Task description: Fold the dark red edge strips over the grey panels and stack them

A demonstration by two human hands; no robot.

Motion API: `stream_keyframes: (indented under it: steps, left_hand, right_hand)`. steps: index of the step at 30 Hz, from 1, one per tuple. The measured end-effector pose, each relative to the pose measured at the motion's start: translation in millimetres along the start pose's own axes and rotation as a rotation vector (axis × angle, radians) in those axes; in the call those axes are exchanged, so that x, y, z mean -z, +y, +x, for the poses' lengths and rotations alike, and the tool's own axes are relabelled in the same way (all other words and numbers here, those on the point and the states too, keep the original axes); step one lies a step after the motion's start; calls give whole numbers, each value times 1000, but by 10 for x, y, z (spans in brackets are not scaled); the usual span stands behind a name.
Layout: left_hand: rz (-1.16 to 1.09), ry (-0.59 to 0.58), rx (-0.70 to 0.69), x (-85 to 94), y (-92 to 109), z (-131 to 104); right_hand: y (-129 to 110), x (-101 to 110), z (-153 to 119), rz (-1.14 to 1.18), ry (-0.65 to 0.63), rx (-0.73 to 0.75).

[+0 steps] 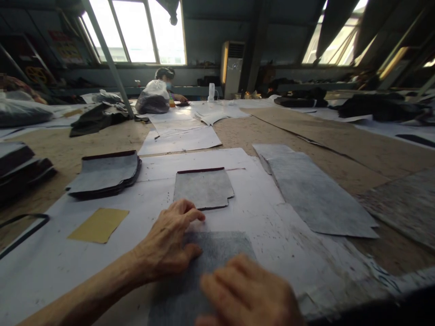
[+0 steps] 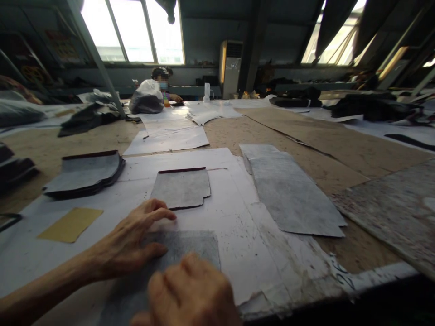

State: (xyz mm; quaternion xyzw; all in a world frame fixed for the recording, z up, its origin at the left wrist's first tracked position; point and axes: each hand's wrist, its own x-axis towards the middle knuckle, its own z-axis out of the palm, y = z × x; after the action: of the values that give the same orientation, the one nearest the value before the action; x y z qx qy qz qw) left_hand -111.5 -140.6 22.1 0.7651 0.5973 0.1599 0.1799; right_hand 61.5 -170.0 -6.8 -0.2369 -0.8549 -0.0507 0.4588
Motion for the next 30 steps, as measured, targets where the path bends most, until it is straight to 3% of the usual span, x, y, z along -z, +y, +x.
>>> stream_keyframes:
  steps: [4,7,12,19,23,30]
  left_hand:
    - [60,89,-60,-86,-20,-64]
    - [113,110,-66,-115,-9,-101]
    - [90,161,-111,-151,-48,-137]
    - [28,312,-419,-181,-113,-189]
    - [34,280,-551,-190,-142,-193]
    - [86,188,-580,-214,-183,-236]
  right_hand:
    - [406,190,174,-135,-321,-134]
    - [499,182,179,-143,-444,-107]
    - [528,139,155,-159,-379,-71]
    - [568,174,79,-133,-326,1]
    - [535,210,42,-172,-349,85]
    - [486,219,59,-276,-417,210]
